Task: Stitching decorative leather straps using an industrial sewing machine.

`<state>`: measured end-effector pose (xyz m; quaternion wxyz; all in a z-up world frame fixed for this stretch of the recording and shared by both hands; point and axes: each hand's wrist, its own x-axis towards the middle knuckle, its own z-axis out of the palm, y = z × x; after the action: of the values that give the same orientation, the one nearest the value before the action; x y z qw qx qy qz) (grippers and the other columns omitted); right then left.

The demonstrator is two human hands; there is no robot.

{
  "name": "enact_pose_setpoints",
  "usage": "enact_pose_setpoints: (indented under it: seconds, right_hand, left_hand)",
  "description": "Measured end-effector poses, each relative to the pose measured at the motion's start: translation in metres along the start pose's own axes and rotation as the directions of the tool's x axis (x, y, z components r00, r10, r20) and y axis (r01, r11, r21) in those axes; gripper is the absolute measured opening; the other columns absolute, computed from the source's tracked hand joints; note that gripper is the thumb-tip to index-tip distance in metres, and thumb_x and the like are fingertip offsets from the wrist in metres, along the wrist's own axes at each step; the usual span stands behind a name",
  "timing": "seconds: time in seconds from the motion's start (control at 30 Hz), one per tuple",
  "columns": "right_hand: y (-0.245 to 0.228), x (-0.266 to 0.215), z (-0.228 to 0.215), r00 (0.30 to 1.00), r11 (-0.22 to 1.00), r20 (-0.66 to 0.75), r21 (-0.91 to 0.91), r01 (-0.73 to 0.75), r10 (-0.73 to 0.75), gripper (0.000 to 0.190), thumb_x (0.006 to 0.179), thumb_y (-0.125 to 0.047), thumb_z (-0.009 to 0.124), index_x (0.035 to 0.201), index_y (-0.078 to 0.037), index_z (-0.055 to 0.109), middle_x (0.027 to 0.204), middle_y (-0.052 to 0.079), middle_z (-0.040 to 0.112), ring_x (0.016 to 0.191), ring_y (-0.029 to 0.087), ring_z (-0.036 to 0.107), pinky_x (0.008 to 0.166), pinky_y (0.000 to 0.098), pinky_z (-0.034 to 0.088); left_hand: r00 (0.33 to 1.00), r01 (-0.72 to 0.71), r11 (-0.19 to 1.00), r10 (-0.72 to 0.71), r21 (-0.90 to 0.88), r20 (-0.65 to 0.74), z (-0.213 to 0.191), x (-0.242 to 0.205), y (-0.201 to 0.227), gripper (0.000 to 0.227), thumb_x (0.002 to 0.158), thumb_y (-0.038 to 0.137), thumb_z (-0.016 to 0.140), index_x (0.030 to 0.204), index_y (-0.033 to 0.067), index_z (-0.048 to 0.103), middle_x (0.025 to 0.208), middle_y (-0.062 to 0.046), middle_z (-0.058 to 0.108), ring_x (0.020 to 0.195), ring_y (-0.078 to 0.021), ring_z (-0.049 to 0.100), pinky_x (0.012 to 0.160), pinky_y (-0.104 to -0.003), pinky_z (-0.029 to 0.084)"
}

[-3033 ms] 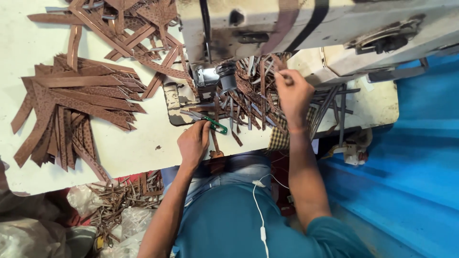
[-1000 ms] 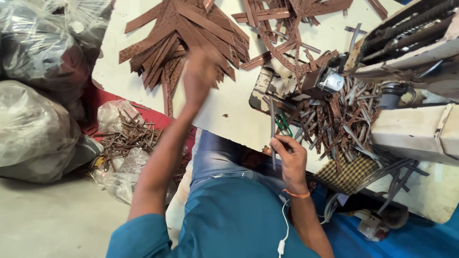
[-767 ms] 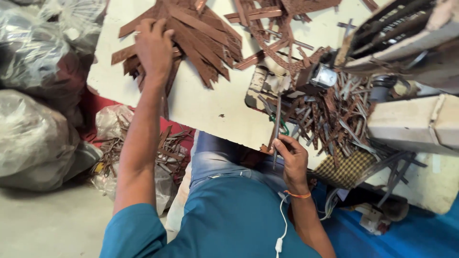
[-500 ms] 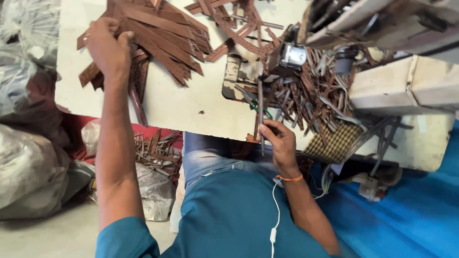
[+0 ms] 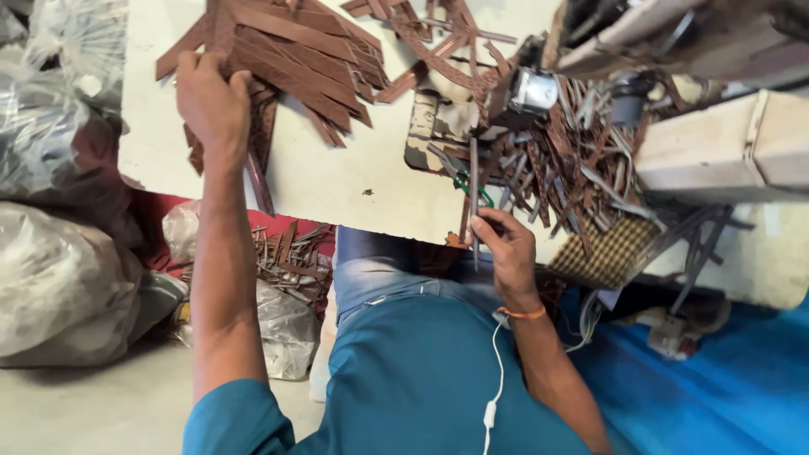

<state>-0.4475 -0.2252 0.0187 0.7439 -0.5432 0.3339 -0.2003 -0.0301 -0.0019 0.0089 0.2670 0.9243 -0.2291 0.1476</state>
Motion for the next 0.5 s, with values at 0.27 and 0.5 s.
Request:
enact_pose_setpoints:
  seconds: [0.27,0.5]
  right_hand:
    - [-0.008,-0.001,0.004,0.999,1.000,-0.032,-0.013,-0.009,0.009,0.019,0.097,-0.003,0.071,0.113,0.007,0.070,0.090,0.007,0.071,0.076,0.014,0.068,0.071,0.0267,0.057]
    - [-0.017,-0.003,0.020,0.999,0.998,-0.005,0.043,-0.052,0.052,0.016,0.096,-0.001,0.071,0.111,0.006,0.072,0.094,0.006,0.072,0.079,0.013,0.066,0.072,0.0287,0.055]
  left_hand:
    - [0.972,0.183,0.731,-0.033,-0.657,0.234,-0.079,-0.018,0.082,0.019,0.100,0.007,0.075,0.110,0.0055,0.059,0.103,-0.005,0.067,0.090,-0.0130,0.069,0.081,-0.031,0.059]
    - [0.595,0.765,0.176,0.174,-0.619,0.785,-0.062,-0.128,0.205,0.022,0.104,0.025,0.065,0.113,0.0049,0.063,0.090,0.001,0.065,0.071,-0.0079,0.060,0.063,-0.023,0.049]
